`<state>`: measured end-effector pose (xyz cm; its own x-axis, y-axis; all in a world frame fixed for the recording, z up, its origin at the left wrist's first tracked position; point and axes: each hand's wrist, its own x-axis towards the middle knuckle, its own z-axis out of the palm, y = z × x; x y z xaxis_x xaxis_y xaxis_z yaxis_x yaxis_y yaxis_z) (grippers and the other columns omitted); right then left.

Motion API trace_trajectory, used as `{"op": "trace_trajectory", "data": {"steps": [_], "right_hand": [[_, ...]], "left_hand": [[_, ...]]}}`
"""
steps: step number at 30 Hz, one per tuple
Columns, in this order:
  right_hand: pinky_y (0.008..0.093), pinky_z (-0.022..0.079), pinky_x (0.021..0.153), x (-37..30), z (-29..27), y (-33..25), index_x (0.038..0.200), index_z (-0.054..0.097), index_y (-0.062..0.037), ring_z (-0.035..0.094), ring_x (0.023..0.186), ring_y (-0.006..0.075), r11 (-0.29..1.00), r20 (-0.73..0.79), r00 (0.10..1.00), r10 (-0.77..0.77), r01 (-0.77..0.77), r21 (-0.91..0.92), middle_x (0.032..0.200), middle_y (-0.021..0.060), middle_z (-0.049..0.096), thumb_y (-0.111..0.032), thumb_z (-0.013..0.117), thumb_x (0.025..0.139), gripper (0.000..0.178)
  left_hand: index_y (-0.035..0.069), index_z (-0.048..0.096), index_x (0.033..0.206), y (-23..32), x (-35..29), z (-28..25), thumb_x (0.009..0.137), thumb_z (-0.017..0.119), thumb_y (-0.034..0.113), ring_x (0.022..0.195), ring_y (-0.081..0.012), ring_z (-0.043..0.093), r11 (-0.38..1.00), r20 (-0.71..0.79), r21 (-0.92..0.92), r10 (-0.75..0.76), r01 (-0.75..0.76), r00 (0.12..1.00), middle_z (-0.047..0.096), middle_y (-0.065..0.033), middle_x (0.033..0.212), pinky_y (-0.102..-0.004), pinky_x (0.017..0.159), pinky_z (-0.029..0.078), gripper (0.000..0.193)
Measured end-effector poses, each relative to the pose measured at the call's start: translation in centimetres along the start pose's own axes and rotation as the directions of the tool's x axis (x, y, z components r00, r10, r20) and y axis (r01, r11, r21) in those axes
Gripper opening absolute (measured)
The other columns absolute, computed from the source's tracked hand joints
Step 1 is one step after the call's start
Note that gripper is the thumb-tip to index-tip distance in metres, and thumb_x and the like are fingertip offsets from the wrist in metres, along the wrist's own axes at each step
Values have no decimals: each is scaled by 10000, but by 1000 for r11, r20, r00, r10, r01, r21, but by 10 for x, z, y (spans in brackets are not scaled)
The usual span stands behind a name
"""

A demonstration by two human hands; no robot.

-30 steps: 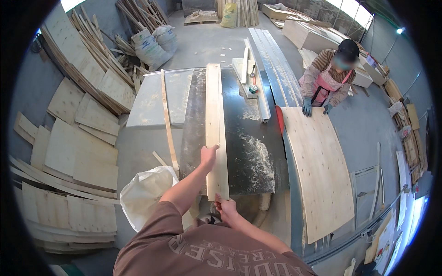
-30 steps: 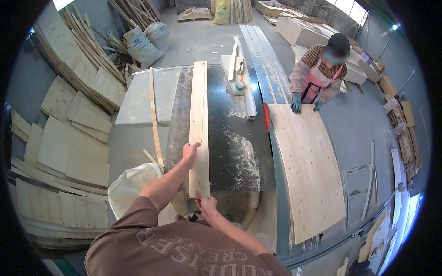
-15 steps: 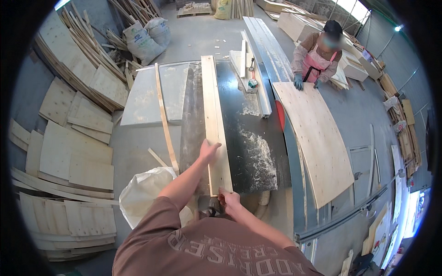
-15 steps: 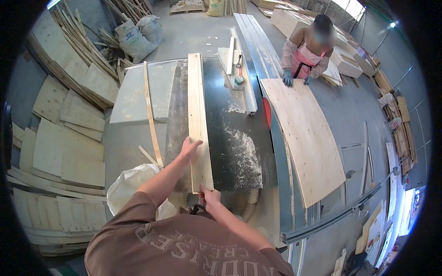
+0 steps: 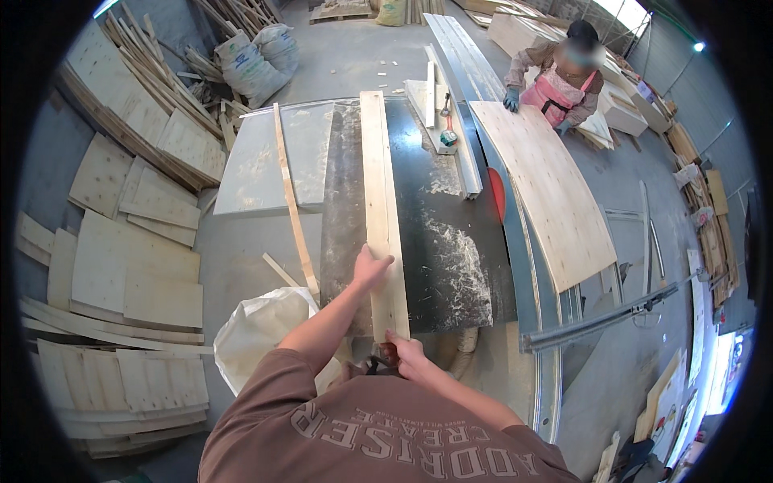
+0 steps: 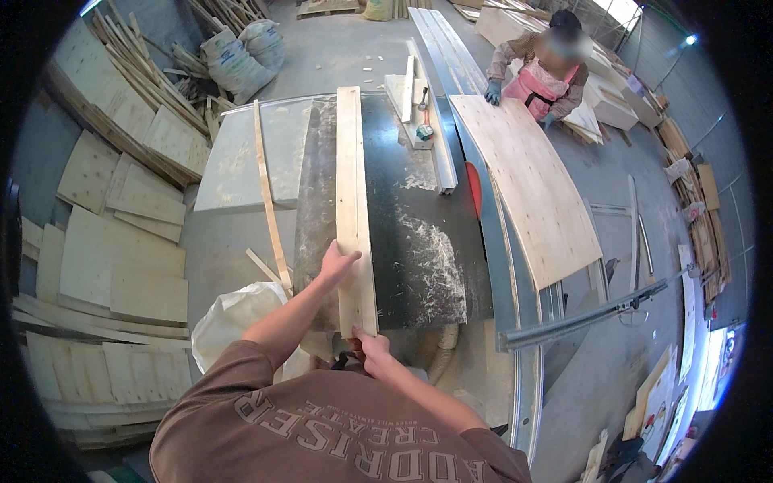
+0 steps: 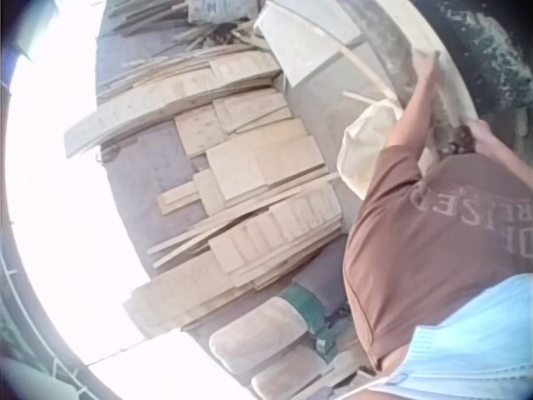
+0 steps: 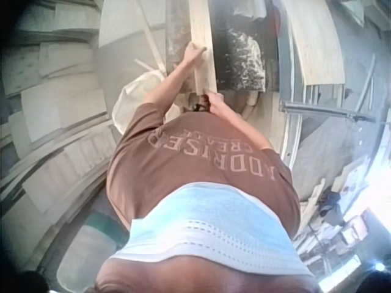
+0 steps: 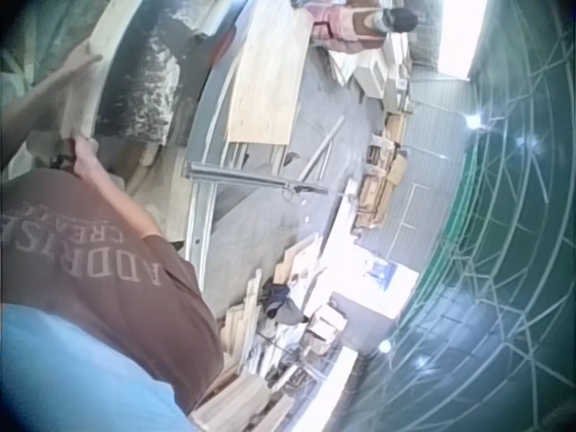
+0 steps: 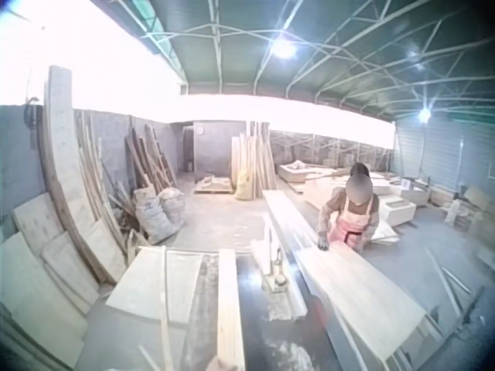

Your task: The person feeds long wooden planks through a table saw to trim their edges. A coworker assists by guiding the planks on the opposite side of the saw. The person repeatedly positions and pushes the planks through the blade, then collects the trimmed pieces.

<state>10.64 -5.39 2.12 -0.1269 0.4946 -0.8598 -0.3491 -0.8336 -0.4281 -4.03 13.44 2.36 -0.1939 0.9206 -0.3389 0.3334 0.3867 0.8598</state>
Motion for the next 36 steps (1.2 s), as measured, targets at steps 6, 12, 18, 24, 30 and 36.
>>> {"op": "trace_trajectory", "data": {"steps": [6, 12, 18, 24, 30, 36], "right_hand": [[300, 430, 509, 13, 3, -10, 899, 713, -8, 582, 576, 120, 997, 4, 997, -80, 81, -10, 761, 66, 713, -246, 792, 924, 253], [296, 410, 481, -8, 7, -14, 886, 704, -31, 594, 561, 131, 998, 14, 998, -59, 59, -32, 761, 80, 718, -319, 760, 948, 300], [285, 413, 509, -8, -15, -5, 877, 658, -75, 574, 573, 121, 979, 0, 997, 77, -76, -187, 776, 62, 713, -372, 670, 998, 321], [291, 385, 465, 12, -25, 2, 947, 679, -24, 551, 561, 111, 957, 16, 1000, -20, 24, -288, 797, 59, 683, -312, 712, 962, 290], [256, 460, 542, 8, -19, 3, 987, 650, -4, 593, 632, 112, 961, 96, 994, -55, 79, -266, 851, 56, 682, -227, 667, 1001, 224], [277, 529, 600, 14, -19, 3, 1032, 644, 6, 638, 694, 149, 997, 135, 991, -6, 16, -71, 872, 69, 687, -176, 610, 1022, 186]], "left_hand": [[-70, 468, 1297, -13, 14, 9, 745, 809, 296, 1141, -406, 624, 997, -64, 60, 54, -51, 996, 592, -281, 1221, -443, 1005, 503, 744], [-43, 307, 1480, 31, -33, 12, 735, 818, 390, 1352, -445, 422, 887, -201, 453, 3, 90, 980, 383, -269, 1475, -535, 1086, 425, 1002], [-12, 84, 1594, 23, -58, 31, 729, 844, 368, 1378, -453, 395, 883, -178, 448, -65, 140, 982, 300, -255, 1567, -541, 1096, 429, 1212], [-19, 30, 1595, 20, -72, 41, 705, 860, 278, 1287, -447, 506, 889, -194, 443, -28, 113, 981, 394, -249, 1474, -495, 1019, 517, 1253], [-25, 33, 1592, 11, -77, 47, 704, 860, 286, 1266, -441, 521, 894, -242, 433, -10, 117, 970, 403, -243, 1454, -513, 1026, 506, 1253], [-38, 34, 1586, 17, -83, 45, 717, 878, 283, 1315, -443, 481, 891, -210, 437, -35, 126, 977, 352, -256, 1515, -493, 1034, 511, 1253]]}}
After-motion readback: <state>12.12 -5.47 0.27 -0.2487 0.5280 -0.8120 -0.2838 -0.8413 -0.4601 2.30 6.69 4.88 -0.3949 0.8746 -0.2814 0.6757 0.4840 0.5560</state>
